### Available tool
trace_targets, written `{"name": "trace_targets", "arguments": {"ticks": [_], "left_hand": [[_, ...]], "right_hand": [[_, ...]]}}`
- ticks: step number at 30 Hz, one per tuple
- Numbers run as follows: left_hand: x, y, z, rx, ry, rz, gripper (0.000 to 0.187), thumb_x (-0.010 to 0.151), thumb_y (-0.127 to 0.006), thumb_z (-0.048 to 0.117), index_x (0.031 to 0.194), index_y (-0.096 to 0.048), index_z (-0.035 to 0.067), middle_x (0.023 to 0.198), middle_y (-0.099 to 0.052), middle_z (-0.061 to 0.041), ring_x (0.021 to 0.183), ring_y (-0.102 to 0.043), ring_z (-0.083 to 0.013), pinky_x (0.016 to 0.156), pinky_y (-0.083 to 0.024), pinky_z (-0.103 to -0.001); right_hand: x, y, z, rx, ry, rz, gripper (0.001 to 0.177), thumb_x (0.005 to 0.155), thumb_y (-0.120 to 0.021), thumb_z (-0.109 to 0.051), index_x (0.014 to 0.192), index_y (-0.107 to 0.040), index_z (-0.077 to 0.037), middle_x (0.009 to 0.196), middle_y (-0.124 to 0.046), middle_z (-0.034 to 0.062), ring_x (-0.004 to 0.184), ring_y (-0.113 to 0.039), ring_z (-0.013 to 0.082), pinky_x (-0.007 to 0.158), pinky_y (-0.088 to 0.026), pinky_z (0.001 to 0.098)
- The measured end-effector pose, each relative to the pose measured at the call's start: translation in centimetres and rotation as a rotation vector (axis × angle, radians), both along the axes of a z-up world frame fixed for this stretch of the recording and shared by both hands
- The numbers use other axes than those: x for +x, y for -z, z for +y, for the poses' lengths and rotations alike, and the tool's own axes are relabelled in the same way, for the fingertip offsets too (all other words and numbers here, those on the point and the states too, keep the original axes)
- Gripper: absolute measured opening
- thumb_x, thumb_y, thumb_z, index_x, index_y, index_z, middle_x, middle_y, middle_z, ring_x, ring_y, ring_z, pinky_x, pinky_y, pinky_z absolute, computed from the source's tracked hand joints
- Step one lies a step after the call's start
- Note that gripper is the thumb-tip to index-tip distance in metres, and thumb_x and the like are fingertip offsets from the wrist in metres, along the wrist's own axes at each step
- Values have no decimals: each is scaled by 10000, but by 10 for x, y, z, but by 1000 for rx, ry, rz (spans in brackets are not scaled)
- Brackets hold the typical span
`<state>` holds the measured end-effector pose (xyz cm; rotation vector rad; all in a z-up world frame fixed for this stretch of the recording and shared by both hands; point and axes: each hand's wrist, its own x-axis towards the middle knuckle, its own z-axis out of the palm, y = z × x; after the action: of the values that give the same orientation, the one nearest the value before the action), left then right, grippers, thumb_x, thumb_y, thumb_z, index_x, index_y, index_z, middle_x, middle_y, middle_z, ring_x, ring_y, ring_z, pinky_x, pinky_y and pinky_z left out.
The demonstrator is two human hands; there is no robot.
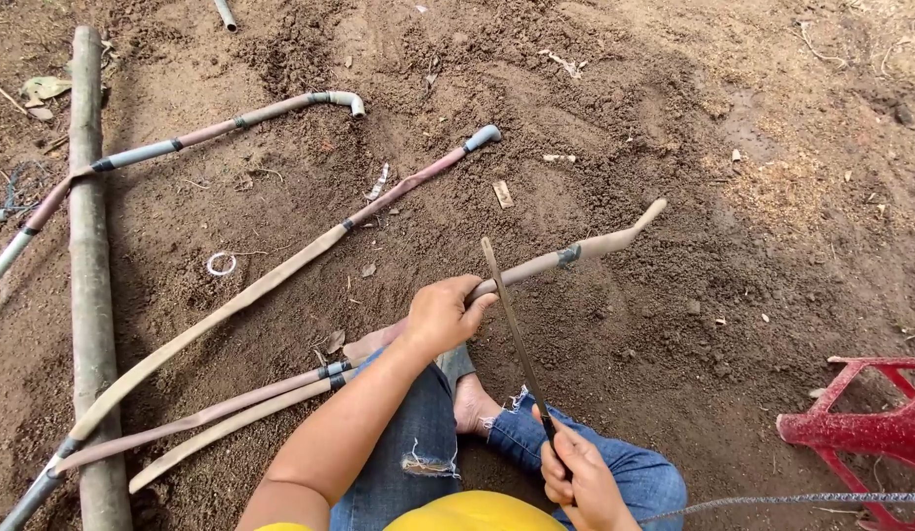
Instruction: The person sits on the ground and uses a metal file to sharpen the end of a curved bamboo stick. They hold the stick with their left hand and rub the file against the tip with their right hand, occasionally rotating the stick to work on different sides.
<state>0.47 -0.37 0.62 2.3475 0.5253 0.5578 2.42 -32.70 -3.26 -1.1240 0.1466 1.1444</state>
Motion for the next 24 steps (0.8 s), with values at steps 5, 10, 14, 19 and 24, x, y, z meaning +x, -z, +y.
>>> {"name": "trace_targets", "arguments": {"ticks": [5, 10, 14, 19, 24], "left_hand": [[3, 5, 5, -9, -18, 22, 229, 960, -731, 381, 1044, -792, 177, 789, -784, -10, 617, -706, -249, 598, -556, -390], [1, -1, -8, 17, 67, -32, 167, 957, -743, 333, 1008, -787, 181, 745, -763, -2, 576, -686, -226, 554, -545, -375], [-1, 1, -2, 20, 36, 78, 206, 973, -719, 380, 1022, -787, 192, 800, -779, 15, 623, -699, -215, 599, -556, -370], [-9, 2, 9, 22, 13, -12, 223, 948, -744, 361, 1046, -784, 165, 815, -785, -32, 644, -712, -271, 594, -552, -405], [-16, -2, -7, 122, 196, -30, 258, 933, -747, 335, 1075, -772, 121, 882, -797, -92, 713, -716, -362, 606, -539, -447]], "right_hand": [[-3, 22, -14, 52, -24, 19, 521, 1099, -448, -213, 1591, -554, -76, 646, -440, 44, 416, -294, 75, 376, -213, 239], [-1, -7, 15, 61, 10, -11, 492, 1099, -477, -226, 1562, -590, -102, 652, -456, 23, 449, -304, 68, 408, -208, 230], [-2, -8, 23, 76, 13, 17, 495, 1094, -490, -222, 1568, -582, -110, 654, -460, 20, 443, -295, 58, 399, -197, 222], [-12, -9, 13, 58, 31, 74, 521, 1090, -492, -217, 1598, -563, -127, 674, -459, 30, 455, -305, 68, 409, -202, 221], [-10, -38, 40, 81, 26, 14, 474, 1126, -449, -221, 1558, -552, -57, 702, -476, 15, 465, -284, 72, 428, -203, 230]]}}
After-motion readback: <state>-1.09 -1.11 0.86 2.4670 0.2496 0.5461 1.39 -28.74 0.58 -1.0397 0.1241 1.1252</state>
